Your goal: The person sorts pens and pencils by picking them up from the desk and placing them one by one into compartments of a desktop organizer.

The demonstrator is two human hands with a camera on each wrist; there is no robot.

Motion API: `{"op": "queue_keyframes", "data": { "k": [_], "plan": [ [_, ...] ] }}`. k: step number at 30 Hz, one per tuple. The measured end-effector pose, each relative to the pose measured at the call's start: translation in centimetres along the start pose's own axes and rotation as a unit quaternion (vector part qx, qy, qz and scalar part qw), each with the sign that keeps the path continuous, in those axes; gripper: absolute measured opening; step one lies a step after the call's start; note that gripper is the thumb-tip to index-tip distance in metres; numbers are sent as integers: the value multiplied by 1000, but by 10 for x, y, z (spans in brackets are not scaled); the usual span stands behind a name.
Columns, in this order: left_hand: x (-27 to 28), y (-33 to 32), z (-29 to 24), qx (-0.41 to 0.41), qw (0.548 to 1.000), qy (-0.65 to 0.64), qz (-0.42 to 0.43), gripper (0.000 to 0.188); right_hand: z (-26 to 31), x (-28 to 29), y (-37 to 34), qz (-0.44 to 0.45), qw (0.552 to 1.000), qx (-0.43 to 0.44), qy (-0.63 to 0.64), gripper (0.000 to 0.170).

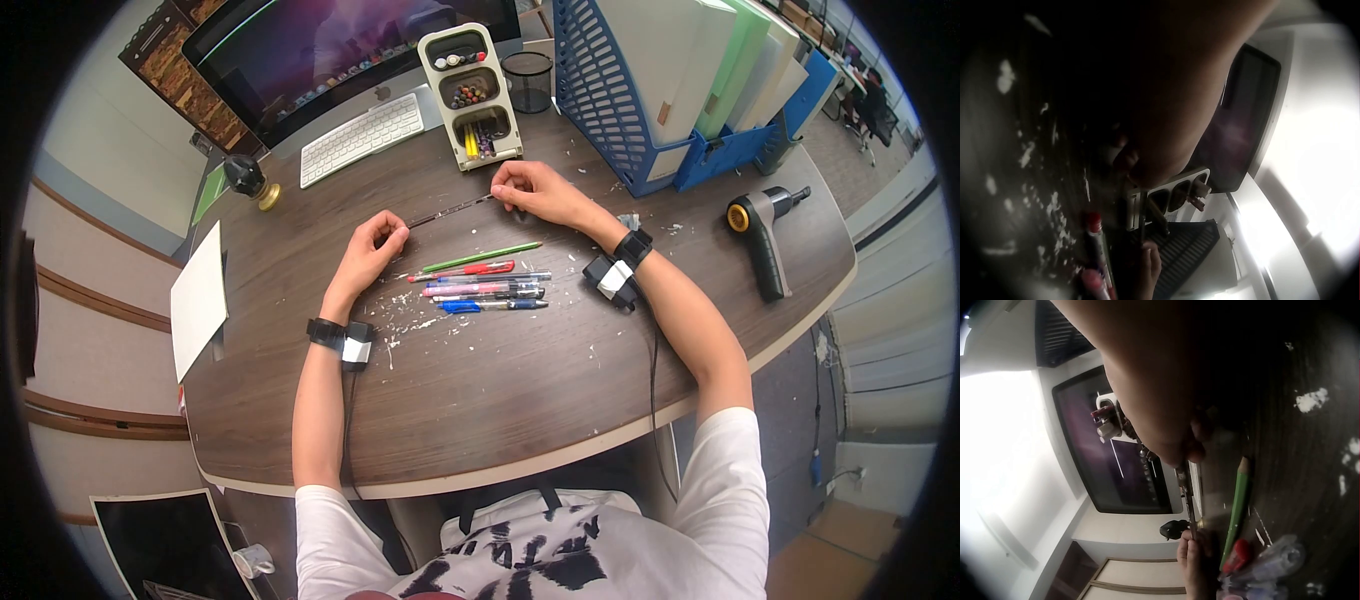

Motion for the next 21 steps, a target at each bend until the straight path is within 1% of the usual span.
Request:
{"op": "queue_keyframes", "data": {
  "k": [3, 5, 12, 14, 17, 21],
  "plan": [
    [0, -1, -5, -1, 1000, 20, -6, 18, 0, 2, 1, -10, 1000, 8, -17, 16],
    [1, 0, -3, -6, 1000, 13, -8, 18, 2, 2, 1, -19, 998, 41, -35, 16],
    [1, -1, -6, -16, 999, 27, -11, 18, 0, 3, 2, -11, 997, 40, -61, 16],
    [1, 0, -4, -18, 1000, 15, -12, 18, -2, 1, 2, 1, 1000, 9, 5, 17],
    [1, -1, -4, -8, 1000, 3, -2, 22, -5, 1, 2, 10, 1000, 2, 5, 20],
    [1, 0, -1, -15, 1000, 7, 3, 25, -4, 1, 2, 16, 1000, -3, 15, 22]
  ]
}}
Point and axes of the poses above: each hand's wrist, its own y-axis towards the middle knuckle, its own x-axis out of the back of the hand, z = x × y, the point moved 6 cm from there along y, towards the middle knuckle, and after that the axes turned 6 degrees about z, right-handed, at the moved point
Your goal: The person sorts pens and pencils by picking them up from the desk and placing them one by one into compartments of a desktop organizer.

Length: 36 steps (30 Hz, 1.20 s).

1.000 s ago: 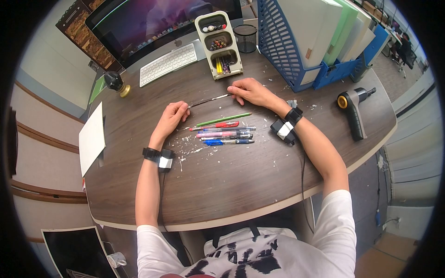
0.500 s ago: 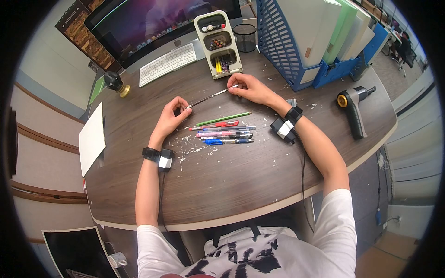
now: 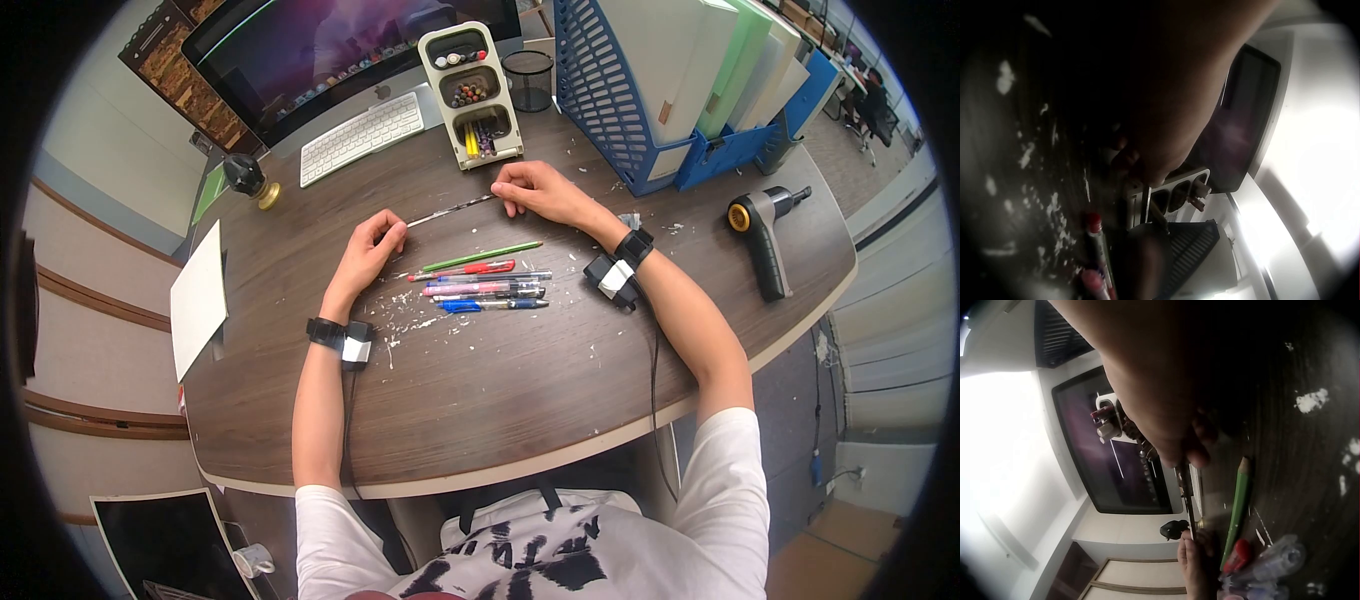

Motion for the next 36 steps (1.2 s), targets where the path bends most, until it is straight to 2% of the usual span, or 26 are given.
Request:
{"op": "queue_keyframes", "data": {
  "k": [36],
  "plan": [
    [0, -1, -4, 12, 1000, 20, -12, 18, -1, 0, 0, -6, 1000, 18, -22, 17]
  ]
}}
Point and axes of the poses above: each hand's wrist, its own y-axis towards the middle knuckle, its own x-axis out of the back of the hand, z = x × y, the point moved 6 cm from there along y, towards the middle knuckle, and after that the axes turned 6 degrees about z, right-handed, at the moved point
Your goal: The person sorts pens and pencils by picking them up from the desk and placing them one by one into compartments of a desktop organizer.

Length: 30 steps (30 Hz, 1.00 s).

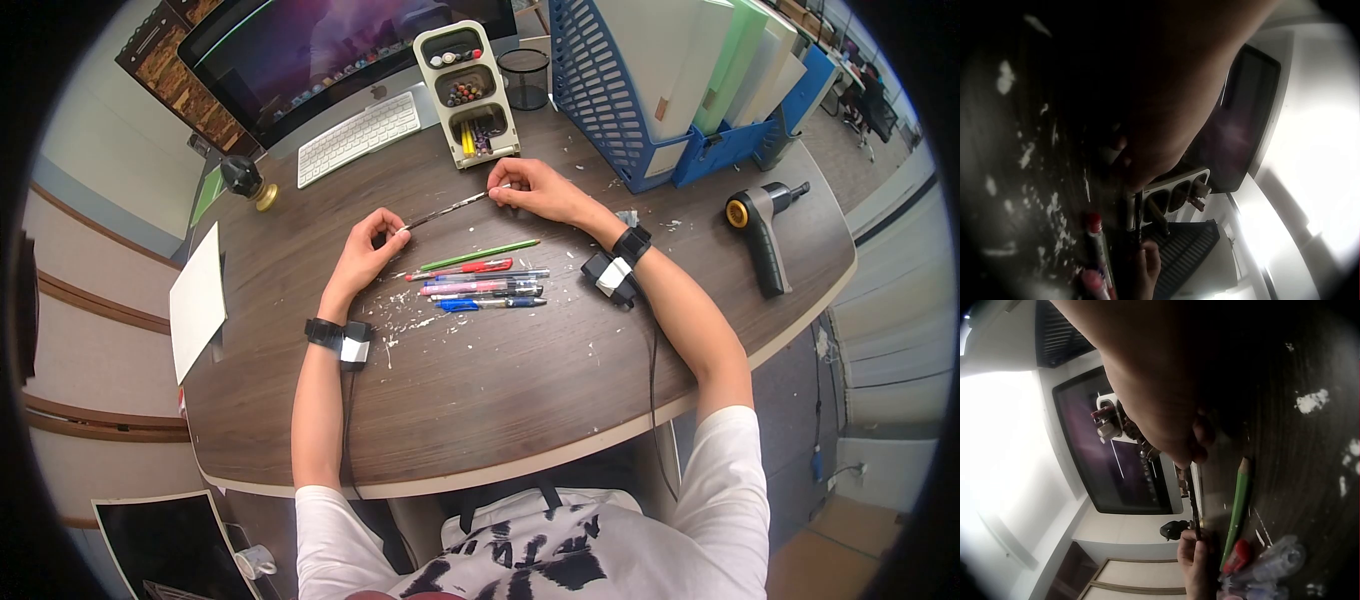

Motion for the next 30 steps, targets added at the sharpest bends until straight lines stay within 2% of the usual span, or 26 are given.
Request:
{"op": "queue_keyframes", "data": {
  "k": [18, 24, 30],
  "plan": [
    [1, 0, 1, -9, 1000, -6, -19, 20, 7, 2, -2, -14, 998, 5, -66, 15],
    [-1, 1, -2, -14, 1000, -24, -13, 20, 4, 0, -1, -38, 999, 14, 3, 16],
    [-1, 1, 2, -40, 999, -18, -21, 20, 4, 1, 0, -10, 1000, -20, 10, 25]
  ]
}}
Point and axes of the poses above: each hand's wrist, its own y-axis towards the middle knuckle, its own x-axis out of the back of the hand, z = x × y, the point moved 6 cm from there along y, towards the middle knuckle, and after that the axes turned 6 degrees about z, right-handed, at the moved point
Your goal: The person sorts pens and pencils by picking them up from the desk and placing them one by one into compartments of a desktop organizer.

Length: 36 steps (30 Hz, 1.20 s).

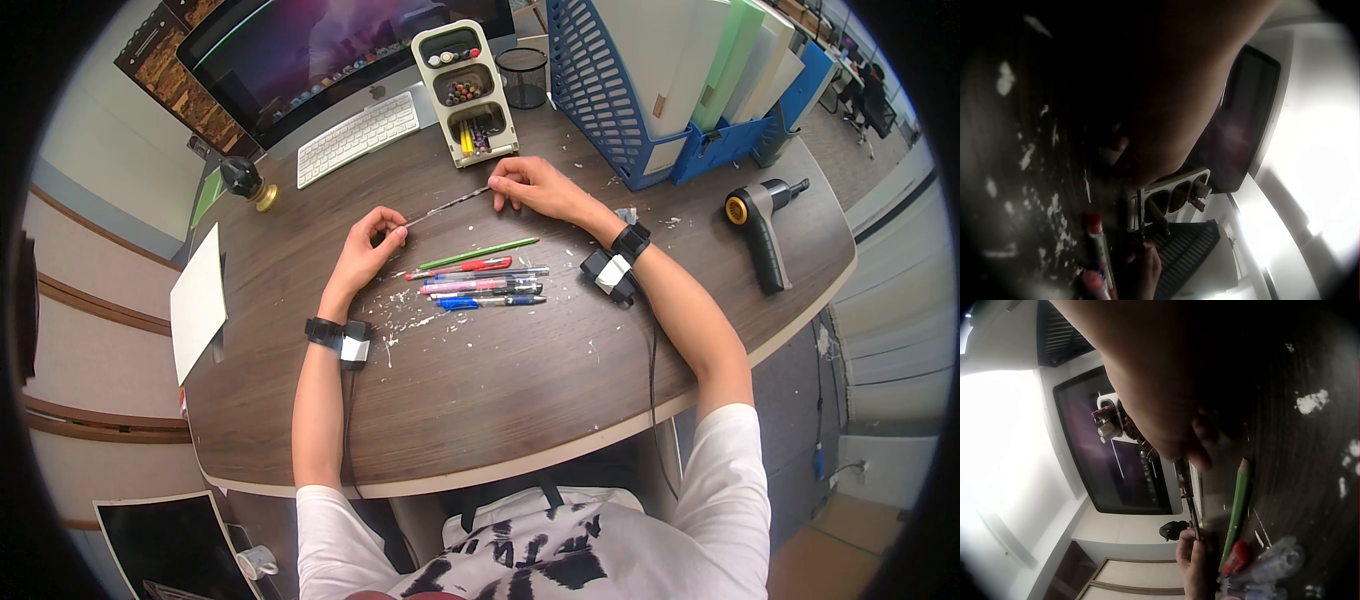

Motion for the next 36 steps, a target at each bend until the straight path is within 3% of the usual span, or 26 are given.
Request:
{"op": "queue_keyframes", "data": {
  "k": [5, 12, 14, 16, 22, 26, 36],
  "plan": [
    [1, 0, 5, 30, 999, -26, 16, 23, -6, 1, 1, 5, 1000, -18, 7, 39],
    [1, 1, 12, 43, 999, -24, 21, 30, -3, 4, -1, -6, 1000, -20, 23, 37],
    [2, 1, 11, 4, 996, -83, 11, 38, 2, 11, -1, -55, 993, 33, 96, 36],
    [2, 1, 9, 5, 995, -97, 10, 42, -2, 19, 0, -69, 990, 26, 118, 31],
    [1, 2, 9, 10, 995, -99, 15, 49, -15, 60, -17, -308, 918, 92, 232, 23],
    [1, 1, 10, 5, 996, -87, 16, 45, -11, 76, -28, -363, 919, 60, 143, 24],
    [1, 0, 11, 12, 997, -72, 19, 32, -11, 94, -35, -360, 926, 111, 17, 26]
  ]
}}
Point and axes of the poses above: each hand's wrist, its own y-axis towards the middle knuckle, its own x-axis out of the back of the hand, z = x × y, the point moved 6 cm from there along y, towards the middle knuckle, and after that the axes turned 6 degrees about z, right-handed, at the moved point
